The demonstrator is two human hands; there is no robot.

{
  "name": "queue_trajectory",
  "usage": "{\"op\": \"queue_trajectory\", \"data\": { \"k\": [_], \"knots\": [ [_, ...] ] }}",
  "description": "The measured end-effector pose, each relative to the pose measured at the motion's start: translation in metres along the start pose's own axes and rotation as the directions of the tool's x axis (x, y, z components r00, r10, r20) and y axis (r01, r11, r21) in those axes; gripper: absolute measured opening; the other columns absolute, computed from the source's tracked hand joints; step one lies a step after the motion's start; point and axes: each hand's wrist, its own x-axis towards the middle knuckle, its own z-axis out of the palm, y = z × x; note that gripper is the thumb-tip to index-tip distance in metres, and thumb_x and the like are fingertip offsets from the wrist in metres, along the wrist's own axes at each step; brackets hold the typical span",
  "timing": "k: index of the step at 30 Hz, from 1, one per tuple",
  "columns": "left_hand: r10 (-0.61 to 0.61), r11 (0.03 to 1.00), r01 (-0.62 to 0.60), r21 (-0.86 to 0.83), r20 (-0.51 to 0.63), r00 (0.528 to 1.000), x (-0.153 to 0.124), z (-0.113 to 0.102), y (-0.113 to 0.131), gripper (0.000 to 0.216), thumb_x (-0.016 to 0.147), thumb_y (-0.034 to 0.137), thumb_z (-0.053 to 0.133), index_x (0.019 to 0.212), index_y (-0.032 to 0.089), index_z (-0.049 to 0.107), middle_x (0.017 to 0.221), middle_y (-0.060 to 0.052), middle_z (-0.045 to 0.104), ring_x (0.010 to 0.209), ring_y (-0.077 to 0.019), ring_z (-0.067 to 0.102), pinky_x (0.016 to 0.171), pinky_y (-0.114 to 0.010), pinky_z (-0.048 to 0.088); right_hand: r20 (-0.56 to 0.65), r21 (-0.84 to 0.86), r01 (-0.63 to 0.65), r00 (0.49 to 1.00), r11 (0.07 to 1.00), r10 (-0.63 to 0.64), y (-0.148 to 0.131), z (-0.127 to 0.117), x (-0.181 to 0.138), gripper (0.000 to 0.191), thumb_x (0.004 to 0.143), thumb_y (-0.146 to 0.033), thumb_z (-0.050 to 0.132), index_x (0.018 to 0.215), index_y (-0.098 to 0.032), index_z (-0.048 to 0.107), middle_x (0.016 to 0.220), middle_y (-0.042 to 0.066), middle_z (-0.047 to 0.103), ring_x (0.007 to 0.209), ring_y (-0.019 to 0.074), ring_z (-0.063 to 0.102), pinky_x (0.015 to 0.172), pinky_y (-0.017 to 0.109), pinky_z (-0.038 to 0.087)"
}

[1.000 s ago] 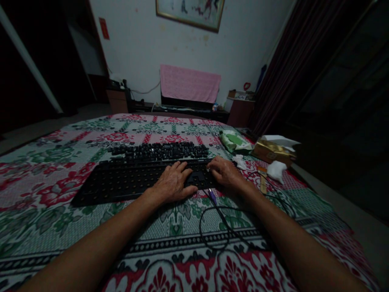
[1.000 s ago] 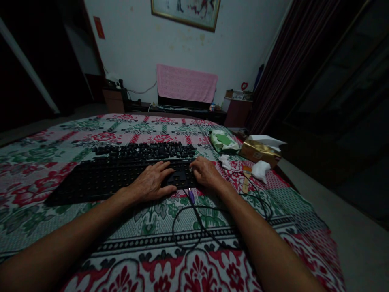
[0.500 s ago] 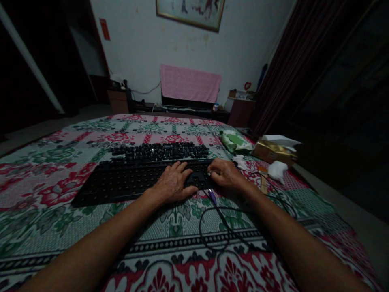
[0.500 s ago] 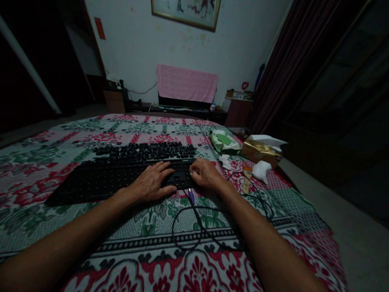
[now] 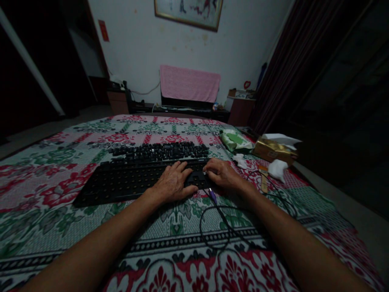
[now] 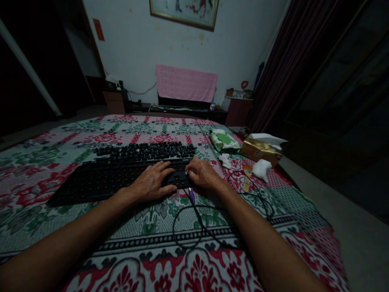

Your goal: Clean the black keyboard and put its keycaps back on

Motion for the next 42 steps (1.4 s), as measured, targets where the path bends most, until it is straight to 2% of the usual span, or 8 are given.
{"op": "queue_trajectory", "data": {
  "k": [6,8,14,20,25,31,36,42],
  "knots": [
    [0.001,1.0,-0.001,-0.005,0.011,1.0,0.0,-0.001,0.0,0.062,0.076,0.061,0.037,0.125,0.023,0.041,0.14,-0.009,0.029,0.126,-0.0313,0.024,0.098,-0.047,0.026,-0.146,0.156,-0.284,0.941,0.946,0.306,0.011,-0.014,-0.003,0.011,0.07,-0.02,0.052,0.069,-0.016,0.062,0.073,0.001,0.06,0.07,0.0137,0.055,0.064,0.025,0.04],
    [-0.004,1.0,0.004,-0.006,0.019,1.0,-0.001,-0.002,0.0,0.062,0.076,0.061,0.037,0.125,0.023,0.041,0.14,-0.008,0.029,0.127,-0.0313,0.024,0.098,-0.047,0.025,-0.13,0.14,-0.27,0.949,0.953,0.288,0.013,-0.014,-0.004,0.012,0.07,-0.02,0.052,0.07,-0.016,0.063,0.074,0.001,0.061,0.07,0.0138,0.055,0.065,0.025,0.04],
    [-0.002,1.0,0.002,-0.006,0.019,1.0,0.0,0.001,-0.001,0.063,0.075,0.062,0.037,0.125,0.023,0.04,0.14,-0.008,0.028,0.127,-0.031,0.024,0.099,-0.047,0.024,0.02,0.025,-0.059,0.998,0.998,0.058,0.002,-0.011,-0.004,0.018,0.07,-0.015,0.05,0.078,-0.017,0.065,0.079,0.002,0.061,0.074,0.0133,0.054,0.068,0.024,0.04],
    [-0.012,1.0,0.012,0.003,0.015,1.0,0.001,0.0,-0.001,0.062,0.075,0.061,0.038,0.124,0.023,0.042,0.14,-0.008,0.029,0.127,-0.0311,0.025,0.098,-0.047,0.026,-0.04,-0.053,-0.104,0.994,0.993,0.102,0.003,-0.017,-0.006,0.017,0.069,-0.015,0.05,0.079,-0.017,0.064,0.079,0.002,0.06,0.073,0.0134,0.053,0.067,0.024,0.04],
    [-0.004,1.0,0.004,-0.004,0.013,1.0,0.0,-0.001,0.0,0.062,0.076,0.061,0.037,0.125,0.024,0.041,0.14,-0.008,0.029,0.127,-0.0309,0.025,0.098,-0.047,0.026,0.046,-0.027,-0.031,0.998,0.999,0.033,-0.002,-0.015,-0.006,0.019,0.069,-0.013,0.05,0.082,-0.017,0.064,0.082,0.003,0.06,0.076,0.0132,0.053,0.07,0.024,0.039],
    [-0.028,0.999,0.029,-0.014,0.027,0.999,0.0,-0.001,0.0,0.064,0.075,0.061,0.039,0.125,0.021,0.04,0.14,-0.009,0.029,0.128,-0.0307,0.024,0.099,-0.046,0.026,0.059,-0.043,-0.102,0.993,0.994,0.105,-0.004,-0.015,-0.006,0.013,0.065,-0.015,0.052,0.072,-0.017,0.062,0.074,0.001,0.058,0.068,0.0125,0.052,0.06,0.022,0.037],
    [-0.009,0.999,0.008,-0.038,-0.013,1.0,-0.002,0.0,-0.001,0.065,0.074,0.062,0.039,0.123,0.019,0.042,0.139,-0.009,0.032,0.127,-0.0299,0.026,0.099,-0.046,0.027,-0.023,0.017,-0.088,0.996,0.996,0.089,-0.001,-0.011,-0.008,0.017,0.074,-0.017,0.047,0.081,-0.017,0.062,0.082,0.003,0.06,0.077,0.014,0.054,0.069,0.025,0.04],
    [-0.018,0.998,0.018,-0.063,-0.003,1.0,-0.004,-0.004,0.0,0.066,0.074,0.062,0.039,0.123,0.019,0.042,0.139,-0.01,0.031,0.127,-0.0295,0.024,0.1,-0.048,0.026,-0.041,-0.054,-0.045,0.998,0.998,0.043,-0.003,0.002,-0.011,0.017,0.076,-0.016,0.047,0.083,-0.016,0.062,0.084,0.006,0.06,0.081,0.0158,0.054,0.073,0.029,0.041]
  ]
}}
